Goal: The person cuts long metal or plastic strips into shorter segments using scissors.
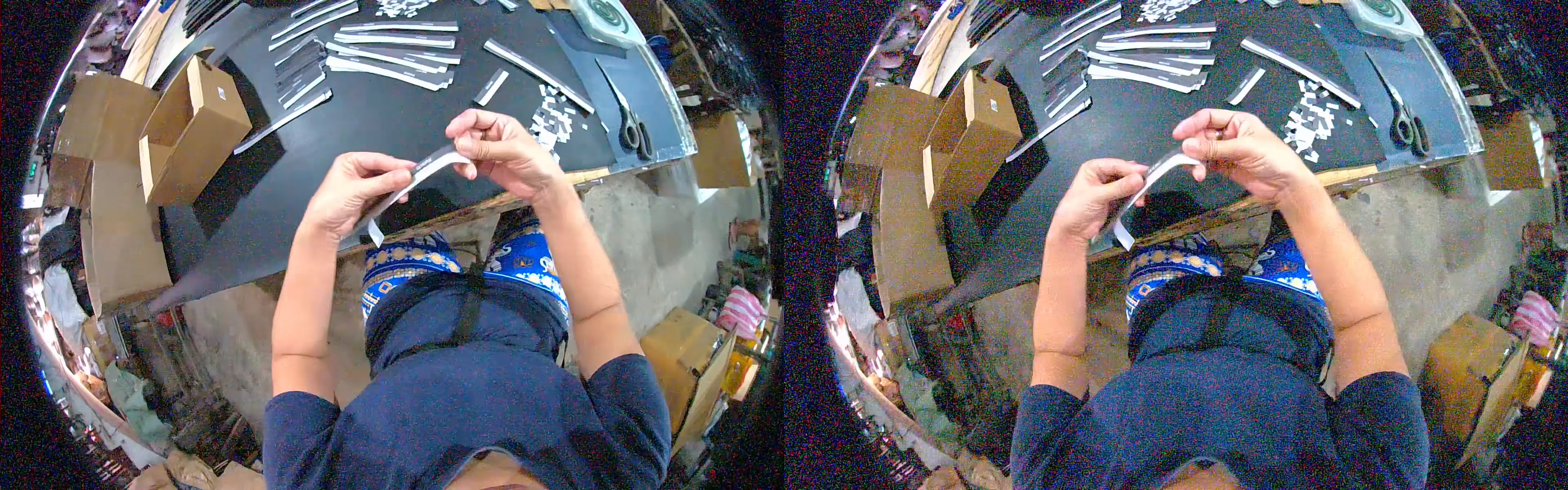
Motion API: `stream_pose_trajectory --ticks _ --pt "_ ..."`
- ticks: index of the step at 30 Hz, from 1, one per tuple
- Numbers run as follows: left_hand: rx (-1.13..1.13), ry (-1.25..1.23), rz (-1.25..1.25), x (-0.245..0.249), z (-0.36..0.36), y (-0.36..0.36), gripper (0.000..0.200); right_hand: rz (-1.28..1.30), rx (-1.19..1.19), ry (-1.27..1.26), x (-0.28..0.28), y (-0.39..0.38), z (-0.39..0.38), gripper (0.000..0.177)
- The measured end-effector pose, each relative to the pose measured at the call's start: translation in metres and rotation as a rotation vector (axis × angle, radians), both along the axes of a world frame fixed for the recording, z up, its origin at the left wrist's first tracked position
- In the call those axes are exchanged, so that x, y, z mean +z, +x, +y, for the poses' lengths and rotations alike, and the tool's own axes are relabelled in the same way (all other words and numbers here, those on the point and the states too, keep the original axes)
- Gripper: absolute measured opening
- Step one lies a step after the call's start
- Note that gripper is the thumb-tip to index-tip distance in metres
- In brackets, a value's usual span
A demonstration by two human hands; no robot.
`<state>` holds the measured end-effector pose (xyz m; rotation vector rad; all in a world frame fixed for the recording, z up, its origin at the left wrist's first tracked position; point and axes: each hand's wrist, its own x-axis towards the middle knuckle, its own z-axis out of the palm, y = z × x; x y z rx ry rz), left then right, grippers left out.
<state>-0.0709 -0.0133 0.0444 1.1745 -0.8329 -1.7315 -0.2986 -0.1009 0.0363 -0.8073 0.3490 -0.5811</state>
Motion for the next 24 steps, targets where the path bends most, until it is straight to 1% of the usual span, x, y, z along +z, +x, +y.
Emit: stream_pose_trajectory --ticks 1,2,3,4,6,9,10,11,14,15,16,17,18,19,20,21,23,24 --pt "0.007 -0.026 -0.089 0.005 0.001 0.000 0.019 0.189 0.005 -0.199 0.004 -0.004 -0.004 0.021" --pt "0.008 -0.027 -0.087 0.010 0.001 0.000 0.019 0.331 0.020 -0.375 0.012 -0.007 -0.007 0.018" --pt "-0.032 -0.087 -0.273 0.014 0.000 -0.001 0.018 0.332 0.022 -0.376 0.015 -0.008 -0.009 0.018" --pt "-0.072 -0.146 -0.459 0.016 0.000 -0.001 0.017 0.395 0.058 -0.460 0.018 -0.008 -0.012 0.018" --pt "-0.052 -0.186 -0.496 0.014 -0.001 -0.003 0.014 0.484 0.085 -0.586 0.017 -0.007 -0.017 0.020" --pt "-0.010 -0.281 -0.577 0.008 -0.005 -0.001 0.013 0.422 0.095 -0.562 0.016 -0.008 -0.029 0.020" --pt "0.013 -0.333 -0.622 0.007 -0.006 0.000 0.013 0.467 0.066 -0.572 0.015 -0.008 -0.033 0.019" --pt "0.015 -0.332 -0.621 0.008 -0.007 0.000 0.013 0.456 0.056 -0.619 0.017 -0.008 -0.037 0.017" --pt "0.044 -0.403 -0.785 0.015 -0.010 0.000 0.013 0.471 0.045 -0.646 0.022 -0.008 -0.037 0.012" --pt "0.044 -0.402 -0.783 0.017 -0.010 -0.001 0.013 0.490 -0.017 -0.739 0.020 -0.007 -0.036 0.011" --pt "0.066 -0.493 -0.894 0.019 -0.011 -0.002 0.012 0.509 -0.081 -0.832 0.018 -0.006 -0.036 0.010" --pt "0.088 -0.585 -1.005 0.020 -0.012 -0.003 0.011 0.510 -0.083 -0.832 0.014 -0.005 -0.036 0.010" --pt "0.088 -0.586 -1.005 0.016 -0.014 -0.004 0.011 0.541 -0.106 -0.897 0.007 -0.003 -0.037 0.010" --pt "0.105 -0.643 -1.022 0.005 -0.017 -0.004 0.011 0.570 -0.130 -0.962 0.000 -0.002 -0.038 0.011" --pt "0.121 -0.699 -1.038 -0.006 -0.016 -0.004 0.010 0.625 -0.166 -1.107 -0.007 -0.002 -0.039 0.011" --pt "0.119 -0.698 -1.039 -0.014 -0.015 -0.006 0.010 0.625 -0.167 -1.105 -0.014 -0.001 -0.038 0.011" --pt "0.182 -0.879 -1.175 -0.029 -0.014 -0.012 0.009 0.618 -0.336 -1.324 -0.026 0.000 -0.037 0.008" --pt "0.195 -0.899 -1.206 -0.034 -0.014 -0.014 0.009 0.609 -0.352 -1.378 -0.029 0.000 -0.037 0.007"
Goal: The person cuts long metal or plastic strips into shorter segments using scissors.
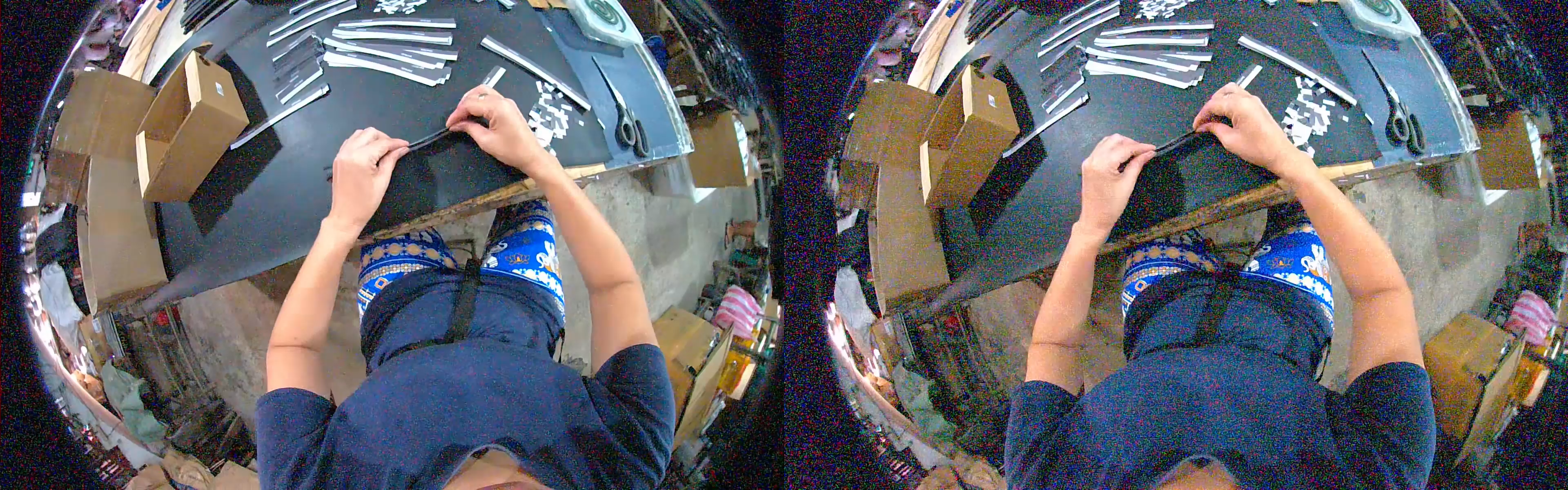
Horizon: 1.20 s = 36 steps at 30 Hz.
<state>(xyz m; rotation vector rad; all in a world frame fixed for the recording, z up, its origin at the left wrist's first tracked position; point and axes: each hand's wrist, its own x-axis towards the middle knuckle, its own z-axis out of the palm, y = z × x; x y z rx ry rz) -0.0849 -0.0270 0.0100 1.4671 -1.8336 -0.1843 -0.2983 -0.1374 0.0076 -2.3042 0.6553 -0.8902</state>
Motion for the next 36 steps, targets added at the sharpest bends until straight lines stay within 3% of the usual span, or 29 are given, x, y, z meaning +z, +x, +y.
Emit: stream_pose_trajectory --ticks 9,13,22,29,33,36 --pt "0.045 -0.027 0.029 -0.008 0.004 -0.005 0.008 0.009 0.047 -0.246 0.002 0.012 0.012 0.031" --pt "0.055 0.000 0.017 -0.006 0.004 -0.004 0.009 0.039 0.055 -0.194 -0.003 0.022 0.013 0.017" --pt "0.067 0.028 0.098 -0.006 0.004 -0.014 0.014 0.039 0.055 -0.203 -0.004 0.025 0.009 0.006" --pt "0.040 -0.080 0.057 -0.015 0.001 -0.011 0.012 0.044 0.073 -0.208 -0.005 0.011 0.003 0.011" --pt "0.037 -0.099 0.078 -0.020 0.000 -0.010 0.012 0.307 0.124 -0.219 0.009 -0.020 -0.031 0.009" --pt "0.040 -0.123 0.049 -0.018 0.000 -0.010 0.013 0.262 0.053 -0.267 0.021 -0.039 -0.063 0.017"
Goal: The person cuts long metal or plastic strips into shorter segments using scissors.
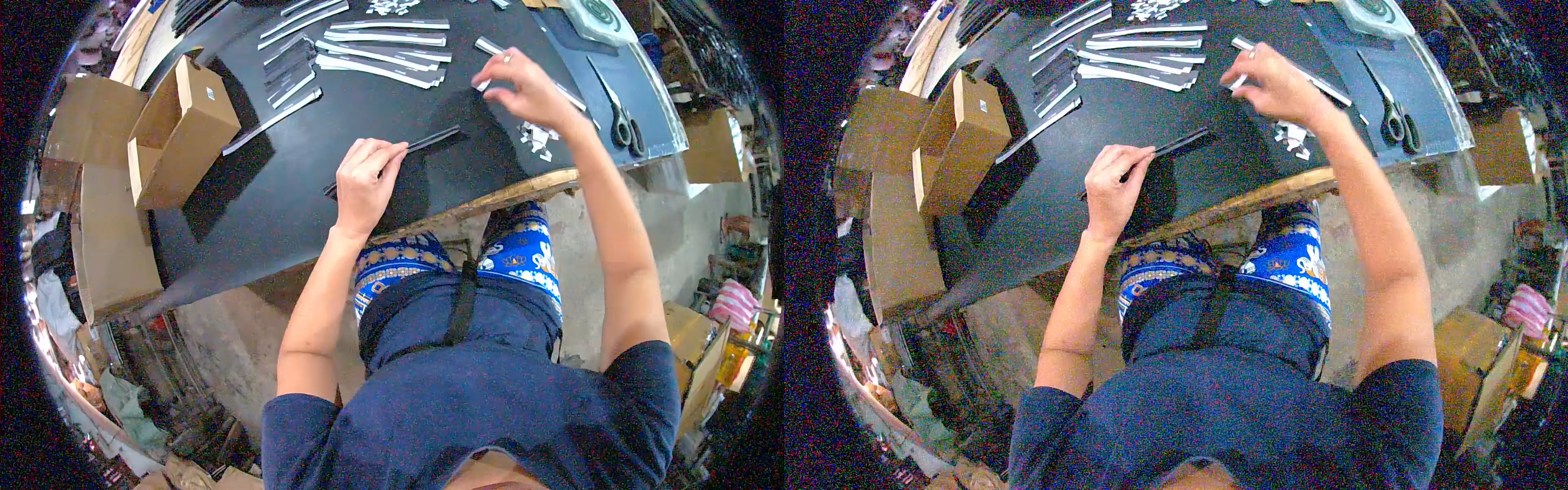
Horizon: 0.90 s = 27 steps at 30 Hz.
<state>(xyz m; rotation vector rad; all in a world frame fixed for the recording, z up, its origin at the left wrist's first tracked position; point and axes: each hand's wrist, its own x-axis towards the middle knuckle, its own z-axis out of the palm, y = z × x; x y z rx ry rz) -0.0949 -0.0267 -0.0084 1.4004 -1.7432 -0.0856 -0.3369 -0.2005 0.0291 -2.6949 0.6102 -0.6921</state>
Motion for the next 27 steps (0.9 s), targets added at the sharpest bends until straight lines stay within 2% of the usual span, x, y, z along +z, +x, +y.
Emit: stream_pose_trajectory --ticks 2,6,10,12,16,21,25,27 --pt "-0.010 -0.024 0.007 -0.001 -0.001 -0.001 0.012 0.026 -0.034 -0.079 0.006 -0.004 -0.015 0.028" --pt "-0.010 -0.031 0.017 -0.003 -0.001 -0.001 0.013 0.121 0.033 0.049 -0.003 -0.003 -0.049 0.025" --pt "-0.012 0.000 0.016 -0.002 0.000 0.001 0.014 0.120 0.064 -0.006 -0.005 -0.001 -0.063 0.024" --pt "-0.017 -0.012 0.023 -0.001 0.000 0.000 0.014 0.281 0.026 0.202 0.005 0.001 -0.064 0.022" --pt "-0.017 -0.006 0.031 -0.002 -0.001 0.001 0.014 0.363 0.003 0.296 0.000 0.001 -0.071 0.020" --pt "-0.013 0.006 0.041 0.001 0.000 0.000 0.013 0.207 -0.026 0.091 0.000 -0.008 -0.056 0.011" --pt "-0.006 0.020 0.039 0.001 -0.001 0.000 0.013 0.034 -0.034 0.082 0.011 -0.002 -0.013 0.011" --pt "-0.002 0.020 0.034 0.001 -0.001 0.000 0.013 -0.113 0.006 0.239 0.025 0.008 0.015 0.010"
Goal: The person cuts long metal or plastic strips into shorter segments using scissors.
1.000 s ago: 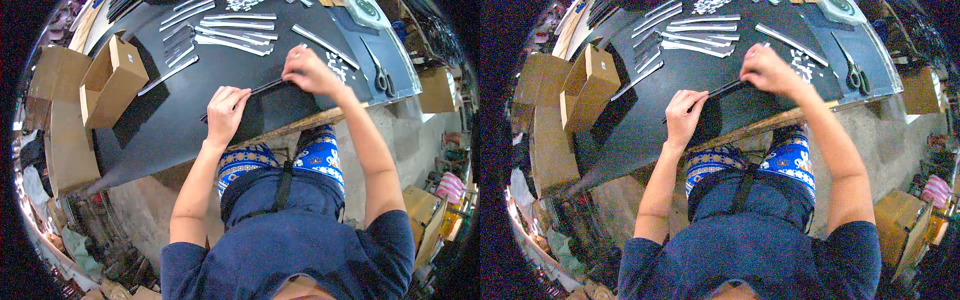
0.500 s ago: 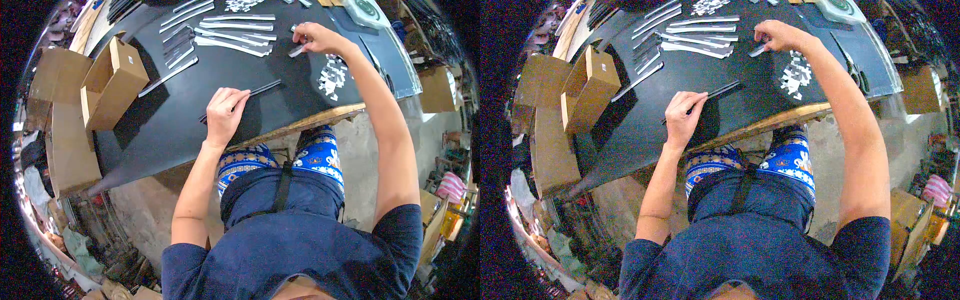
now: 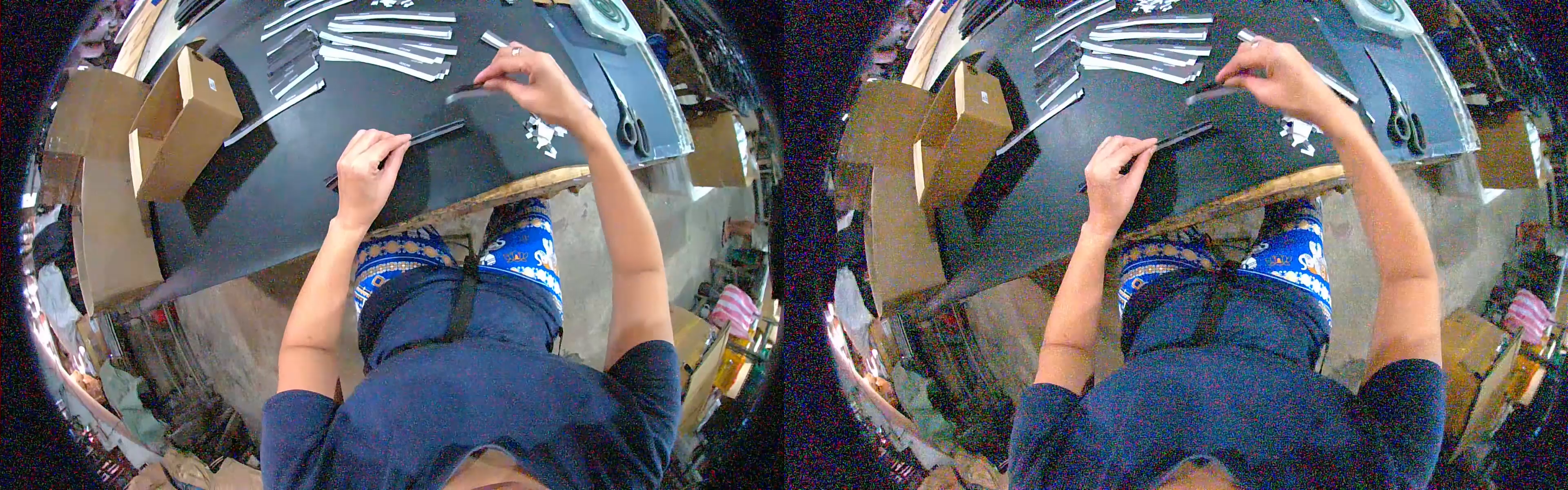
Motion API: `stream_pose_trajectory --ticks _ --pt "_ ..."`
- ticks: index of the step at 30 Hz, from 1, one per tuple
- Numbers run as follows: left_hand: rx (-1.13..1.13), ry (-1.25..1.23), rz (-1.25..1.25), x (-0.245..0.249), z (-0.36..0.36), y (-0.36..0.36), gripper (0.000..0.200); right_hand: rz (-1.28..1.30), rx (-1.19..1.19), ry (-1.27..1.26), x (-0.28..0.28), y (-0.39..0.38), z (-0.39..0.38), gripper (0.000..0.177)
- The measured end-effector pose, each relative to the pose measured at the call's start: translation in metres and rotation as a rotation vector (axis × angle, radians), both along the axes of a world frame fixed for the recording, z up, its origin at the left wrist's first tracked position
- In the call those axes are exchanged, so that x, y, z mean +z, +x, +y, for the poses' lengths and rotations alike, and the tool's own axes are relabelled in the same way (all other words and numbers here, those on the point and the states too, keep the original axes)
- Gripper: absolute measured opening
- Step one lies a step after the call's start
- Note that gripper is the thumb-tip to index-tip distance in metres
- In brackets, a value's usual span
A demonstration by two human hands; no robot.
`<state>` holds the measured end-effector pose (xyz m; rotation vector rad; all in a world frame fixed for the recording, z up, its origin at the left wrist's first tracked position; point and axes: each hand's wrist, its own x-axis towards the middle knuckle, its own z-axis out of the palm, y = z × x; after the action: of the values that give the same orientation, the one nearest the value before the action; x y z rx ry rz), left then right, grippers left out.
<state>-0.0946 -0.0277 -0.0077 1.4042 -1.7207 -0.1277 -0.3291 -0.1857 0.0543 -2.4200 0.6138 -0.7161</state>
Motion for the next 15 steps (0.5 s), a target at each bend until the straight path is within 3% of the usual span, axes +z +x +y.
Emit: stream_pose_trajectory --ticks 4,8,15 --pt "0.003 -0.008 -0.009 0.000 -0.001 -0.001 0.014 -0.124 0.114 -0.052 -0.010 0.019 0.041 0.008" --pt "0.004 -0.021 0.001 0.000 -0.002 -0.001 0.012 -0.123 0.075 -0.188 -0.036 0.033 0.059 0.012" --pt "0.003 0.007 0.000 0.000 -0.001 0.000 0.012 -0.099 -0.048 -0.186 -0.045 0.041 0.066 0.011"
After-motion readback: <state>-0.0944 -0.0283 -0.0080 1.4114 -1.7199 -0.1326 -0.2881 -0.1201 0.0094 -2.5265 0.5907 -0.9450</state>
